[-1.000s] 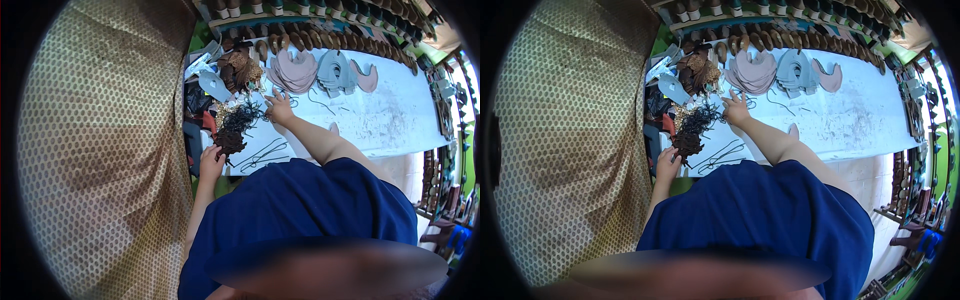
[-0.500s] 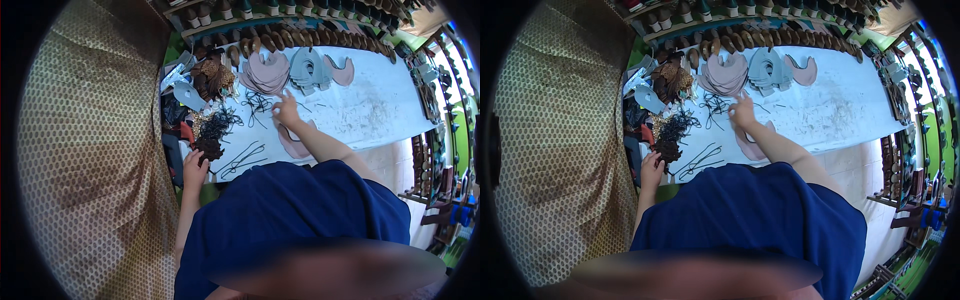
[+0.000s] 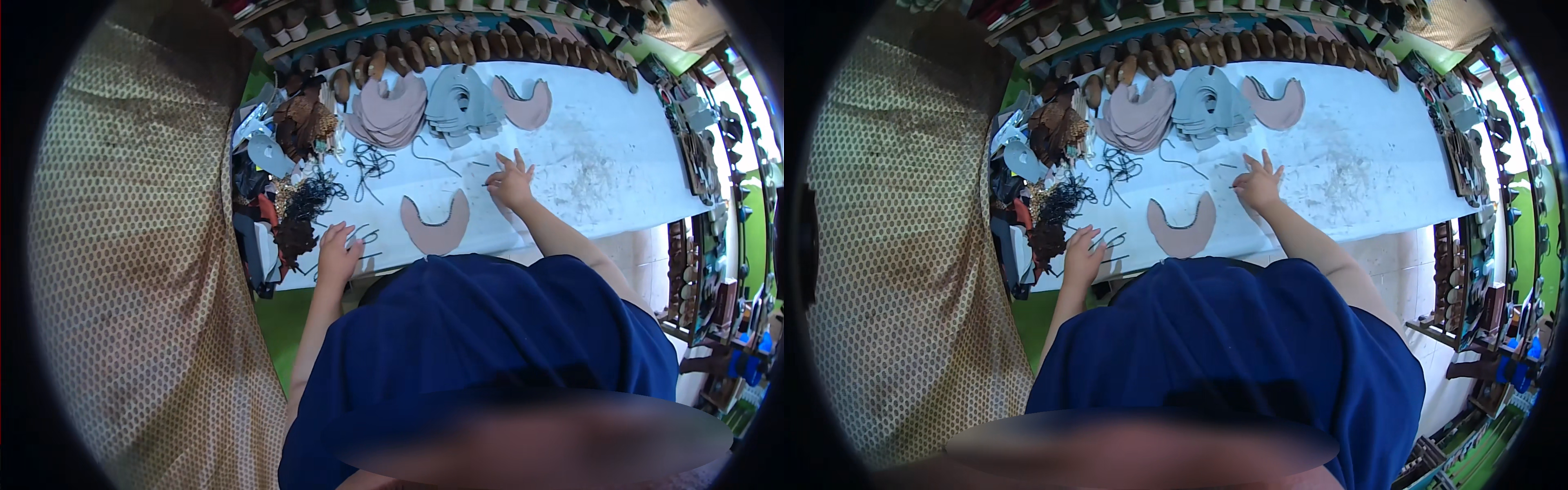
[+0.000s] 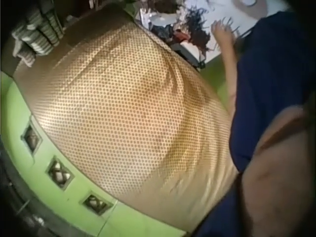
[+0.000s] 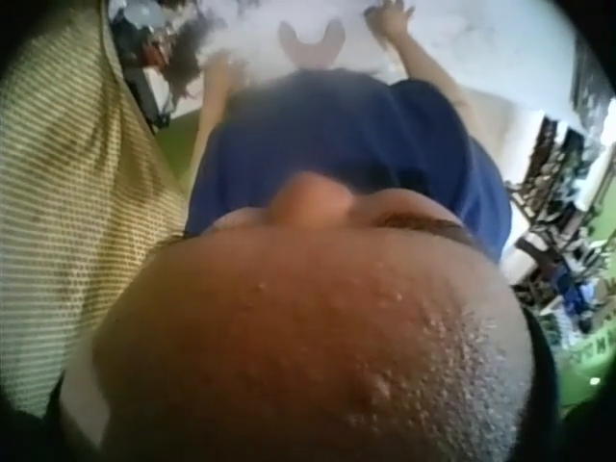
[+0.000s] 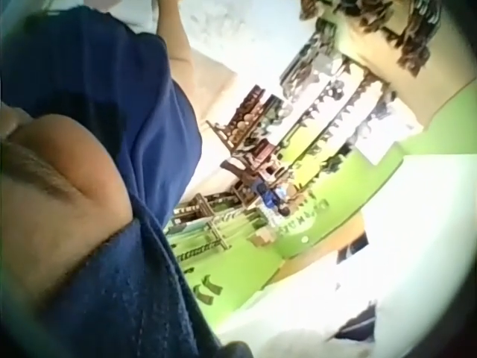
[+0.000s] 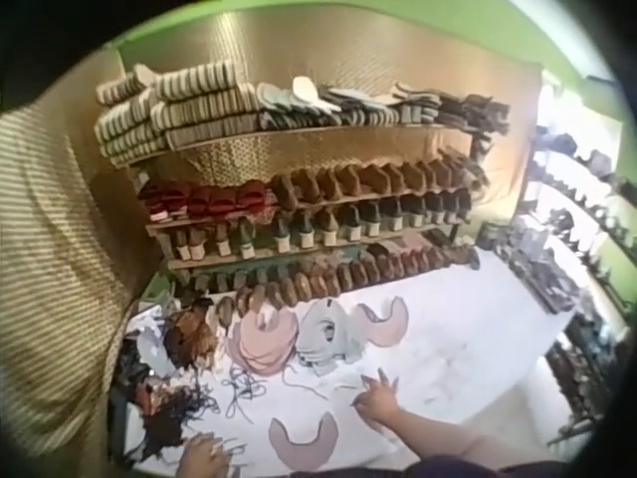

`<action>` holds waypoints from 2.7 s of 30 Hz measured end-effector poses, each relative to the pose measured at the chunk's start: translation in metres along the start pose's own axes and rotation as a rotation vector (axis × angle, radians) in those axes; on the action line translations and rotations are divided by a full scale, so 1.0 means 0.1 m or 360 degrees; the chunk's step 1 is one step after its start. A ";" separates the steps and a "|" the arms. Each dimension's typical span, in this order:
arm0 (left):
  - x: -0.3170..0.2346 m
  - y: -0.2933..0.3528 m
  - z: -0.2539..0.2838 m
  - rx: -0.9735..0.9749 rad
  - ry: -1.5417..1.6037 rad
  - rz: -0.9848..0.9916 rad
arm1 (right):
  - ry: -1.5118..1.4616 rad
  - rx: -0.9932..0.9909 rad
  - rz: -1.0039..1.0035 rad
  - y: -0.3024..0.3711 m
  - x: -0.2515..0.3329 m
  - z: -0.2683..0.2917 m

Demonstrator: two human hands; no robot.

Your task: Applying adhesive to various shoe component pieces using a brush at a manufacturing workbench.

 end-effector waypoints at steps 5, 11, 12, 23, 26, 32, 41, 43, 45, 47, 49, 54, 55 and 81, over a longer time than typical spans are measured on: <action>-0.48 -0.15 -0.41 0.0060 0.0019 0.0015 | -0.0044 0.0203 0.0219 -0.06 -0.27 -0.06; -0.76 -0.08 -0.77 -0.0052 -0.0112 -0.0078 | -0.0141 0.0231 0.0395 -0.07 -0.28 0.01; -0.76 -0.06 -0.87 -0.0066 -0.0113 -0.0063 | -0.0139 0.0235 0.0415 -0.07 -0.26 -0.02; -1.16 -0.03 -1.67 -0.0010 -0.0396 -0.0283 | -0.0285 0.0014 0.0827 -0.21 0.12 -0.27; -1.35 -0.15 -1.76 0.0073 -0.0392 -0.0411 | -0.0418 -0.0042 0.1070 -0.27 0.28 -0.32; -1.29 -0.18 -1.89 0.0213 -0.0395 -0.0251 | -0.0285 0.0078 0.1226 -0.39 0.44 -0.35; -1.32 -0.20 -1.85 0.0344 -0.0383 -0.0237 | -0.0284 0.0140 0.1225 -0.37 0.42 -0.34; -1.32 -0.20 -1.85 0.0331 -0.0392 -0.0249 | -0.0296 0.0133 0.1214 -0.36 0.40 -0.34; -1.32 -0.21 -1.84 0.0354 -0.0403 -0.0249 | -0.0406 0.0029 0.1202 -0.36 0.38 -0.36; -1.33 -0.21 -1.83 0.0377 -0.0416 -0.0251 | -0.0460 -0.0002 0.1165 -0.37 0.35 -0.38; -1.33 -0.21 -1.84 0.0366 -0.0421 -0.0247 | -0.0515 -0.0034 0.1132 -0.38 0.34 -0.37; -1.31 -0.20 -1.85 0.0302 -0.0409 -0.0267 | -0.0390 0.0093 0.1242 -0.34 0.38 -0.26; -1.32 -0.20 -1.84 0.0252 -0.0376 -0.0291 | -0.0391 0.0092 0.1240 -0.34 0.38 -0.27; -1.35 -0.21 -1.81 0.0307 -0.0476 -0.0283 | -0.0328 -0.0019 0.1324 -0.29 0.26 -0.23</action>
Point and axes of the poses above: each hand's wrist, its own y-axis away from the middle knuckle, its own z-axis out of the back of the hand, x = y × z, the point moved 2 cm from there along -y, towards the middle knuckle, and after that the axes turned 6 degrees about -x, right-handed, at the moved point
